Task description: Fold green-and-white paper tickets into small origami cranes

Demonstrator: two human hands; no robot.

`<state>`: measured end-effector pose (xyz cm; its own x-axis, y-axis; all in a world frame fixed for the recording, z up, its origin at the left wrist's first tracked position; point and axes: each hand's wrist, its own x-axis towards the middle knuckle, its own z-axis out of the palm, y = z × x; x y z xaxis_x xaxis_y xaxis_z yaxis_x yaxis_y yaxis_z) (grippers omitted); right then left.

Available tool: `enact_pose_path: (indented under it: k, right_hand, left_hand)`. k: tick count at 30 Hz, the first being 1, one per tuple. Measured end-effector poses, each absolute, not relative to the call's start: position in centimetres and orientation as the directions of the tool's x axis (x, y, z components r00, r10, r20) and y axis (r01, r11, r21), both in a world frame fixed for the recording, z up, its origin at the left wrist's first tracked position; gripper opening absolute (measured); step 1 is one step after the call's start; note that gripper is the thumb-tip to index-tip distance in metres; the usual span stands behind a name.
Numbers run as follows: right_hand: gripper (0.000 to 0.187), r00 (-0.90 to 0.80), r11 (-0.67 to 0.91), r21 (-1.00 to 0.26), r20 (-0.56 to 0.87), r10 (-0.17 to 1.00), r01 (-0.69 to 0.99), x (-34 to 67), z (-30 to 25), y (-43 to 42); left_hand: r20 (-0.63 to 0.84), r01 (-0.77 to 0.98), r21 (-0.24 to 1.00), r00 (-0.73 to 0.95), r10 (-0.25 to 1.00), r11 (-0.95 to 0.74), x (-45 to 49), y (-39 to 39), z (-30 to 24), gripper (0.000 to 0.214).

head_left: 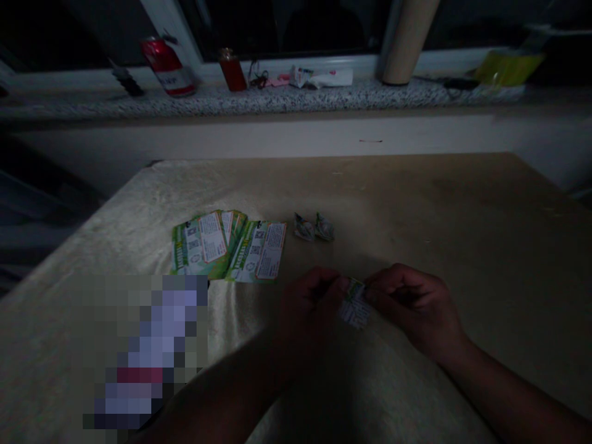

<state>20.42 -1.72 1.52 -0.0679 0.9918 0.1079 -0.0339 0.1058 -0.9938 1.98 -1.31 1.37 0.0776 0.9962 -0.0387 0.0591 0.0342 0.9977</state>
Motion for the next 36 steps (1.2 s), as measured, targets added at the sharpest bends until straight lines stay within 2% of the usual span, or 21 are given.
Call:
enact_pose_path:
  k: [4,13,21,27,33,36]
  right_hand:
    - [0.012,-0.088,0.079,-0.992,0.087,0.992,-0.094,20.5,1.5,-1.8]
    - [0.022,-0.12,-0.042,-0.986,-0.022,0.993,-0.163,20.3,2.3,-1.3]
    - [0.021,-0.216,-0.08,-0.992,-0.057,0.975,-0.1,20.5,2.1,-1.2]
    - [0.025,-0.206,-0.056,-0.996,-0.042,0.978,-0.063,20.5,2.3,-1.3]
    - [0.022,-0.116,0.031,-0.997,0.038,0.993,-0.067,20.4,2.9,-1.2]
    - [0.017,-0.076,0.108,-0.994,0.11,0.991,-0.033,20.4,2.7,-1.3]
  left_hand:
    - [-0.081,0.019,0.997,0.083,0.993,0.08,2.2,-1.4,1.6,0.022]
    - [-0.056,-0.035,0.998,0.042,0.998,0.057,2.3,-1.1,1.6,0.021]
    - [-0.042,-0.015,0.999,0.002,0.999,0.042,2.0,-1.0,2.1,0.02]
    - [-0.051,-0.039,0.998,0.035,0.998,0.052,1.9,-1.2,1.8,0.026]
    - [-0.078,-0.192,0.974,0.209,0.975,0.119,2.1,-0.9,1.4,0.031]
    - [-0.068,-0.197,0.976,0.156,0.985,0.098,1.9,-0.9,1.3,0.038]
